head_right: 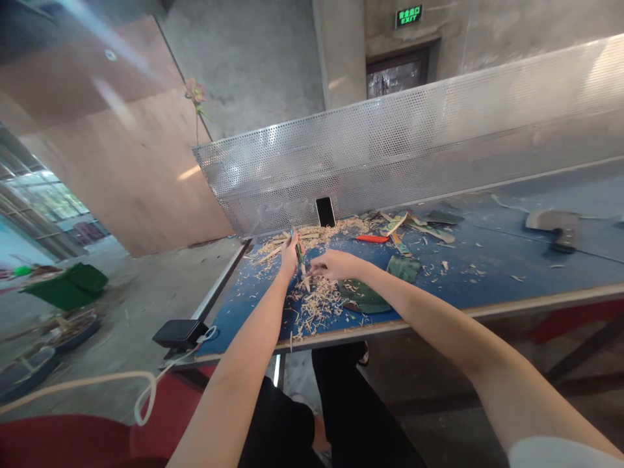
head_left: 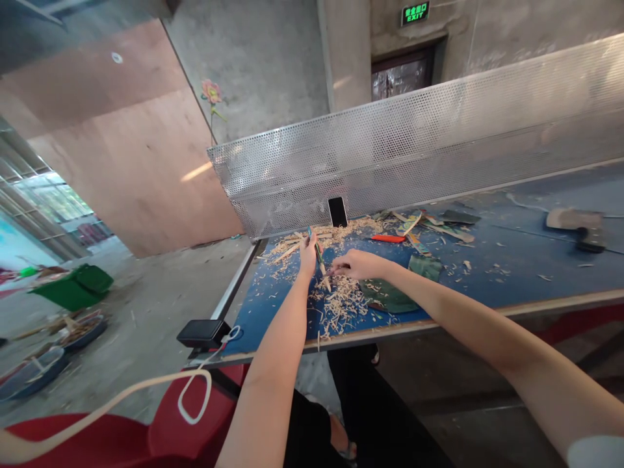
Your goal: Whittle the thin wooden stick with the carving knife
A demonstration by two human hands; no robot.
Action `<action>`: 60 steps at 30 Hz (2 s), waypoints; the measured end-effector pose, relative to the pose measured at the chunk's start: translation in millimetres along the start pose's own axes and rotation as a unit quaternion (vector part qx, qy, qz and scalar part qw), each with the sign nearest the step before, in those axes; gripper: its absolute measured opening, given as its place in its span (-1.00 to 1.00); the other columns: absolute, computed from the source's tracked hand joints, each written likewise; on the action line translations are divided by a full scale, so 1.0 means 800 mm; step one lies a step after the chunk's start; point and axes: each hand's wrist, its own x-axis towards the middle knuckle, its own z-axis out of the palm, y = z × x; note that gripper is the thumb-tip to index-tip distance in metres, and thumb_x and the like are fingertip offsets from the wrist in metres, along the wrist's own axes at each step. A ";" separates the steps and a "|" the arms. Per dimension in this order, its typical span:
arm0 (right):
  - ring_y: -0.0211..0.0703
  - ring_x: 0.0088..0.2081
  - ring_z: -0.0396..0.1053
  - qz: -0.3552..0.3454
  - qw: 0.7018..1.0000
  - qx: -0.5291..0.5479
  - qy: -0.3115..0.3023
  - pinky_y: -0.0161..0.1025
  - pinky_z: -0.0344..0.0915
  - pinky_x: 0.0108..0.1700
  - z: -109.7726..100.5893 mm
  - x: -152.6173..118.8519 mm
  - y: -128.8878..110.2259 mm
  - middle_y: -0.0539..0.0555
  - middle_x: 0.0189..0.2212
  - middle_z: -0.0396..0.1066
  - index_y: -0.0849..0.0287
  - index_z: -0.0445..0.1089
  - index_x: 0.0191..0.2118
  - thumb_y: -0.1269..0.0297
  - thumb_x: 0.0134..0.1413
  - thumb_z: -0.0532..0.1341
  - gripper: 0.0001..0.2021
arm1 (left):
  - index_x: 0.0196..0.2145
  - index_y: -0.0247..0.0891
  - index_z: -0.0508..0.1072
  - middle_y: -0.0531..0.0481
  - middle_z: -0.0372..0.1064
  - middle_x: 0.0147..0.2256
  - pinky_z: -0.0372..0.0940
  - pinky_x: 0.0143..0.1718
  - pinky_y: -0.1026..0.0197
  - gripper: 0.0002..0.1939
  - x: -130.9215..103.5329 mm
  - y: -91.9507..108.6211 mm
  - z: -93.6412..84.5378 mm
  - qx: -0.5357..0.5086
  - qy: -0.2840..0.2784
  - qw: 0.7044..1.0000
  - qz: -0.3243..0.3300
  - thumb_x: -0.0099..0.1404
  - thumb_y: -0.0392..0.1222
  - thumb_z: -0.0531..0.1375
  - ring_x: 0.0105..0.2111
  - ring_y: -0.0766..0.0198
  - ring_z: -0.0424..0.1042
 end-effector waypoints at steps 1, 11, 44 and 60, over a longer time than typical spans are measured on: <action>-0.21 -0.49 0.29 0.011 1.000 -0.006 0.027 -0.24 0.10 -0.33 -0.002 0.000 0.001 0.03 -0.46 0.56 0.13 0.63 -0.10 0.26 0.43 0.16 -0.74 | -0.40 -0.14 0.35 0.11 0.27 -0.61 0.16 -0.52 0.25 -0.39 -0.001 0.001 0.001 0.013 -0.001 1.000 0.007 0.34 0.48 0.30 -0.61 0.34 0.23; -0.13 -0.41 0.37 0.045 0.993 -0.070 0.085 -0.24 0.09 -0.30 0.016 0.002 0.029 0.10 -0.40 0.59 0.11 0.58 -0.12 0.14 0.51 0.14 -0.72 | -0.32 -0.14 0.35 0.12 0.27 -0.63 0.10 -0.51 0.20 -0.42 -0.004 0.011 0.004 0.081 0.045 0.995 0.027 0.29 0.42 0.39 -0.63 0.31 0.23; -0.22 -0.44 0.31 0.039 0.993 0.088 -0.062 -0.23 0.13 -0.32 0.012 0.006 0.016 0.04 -0.41 0.57 0.16 0.62 -0.22 0.23 0.35 0.27 -0.81 | -0.30 -0.12 0.30 0.12 0.19 -0.57 0.18 -0.49 0.16 -0.35 -0.006 0.003 0.003 0.109 0.052 0.992 0.028 0.28 0.55 0.29 -0.59 0.24 0.30; -0.23 -0.49 0.23 0.041 0.995 0.088 -0.002 -0.22 0.12 -0.33 0.015 0.005 0.019 0.01 -0.45 0.51 0.16 0.61 -0.17 0.16 0.43 0.22 -0.74 | -0.33 -0.12 0.34 0.09 0.21 -0.57 0.13 -0.45 0.16 -0.41 -0.010 0.012 0.007 0.070 0.065 0.995 0.019 0.30 0.46 0.36 -0.57 0.24 0.28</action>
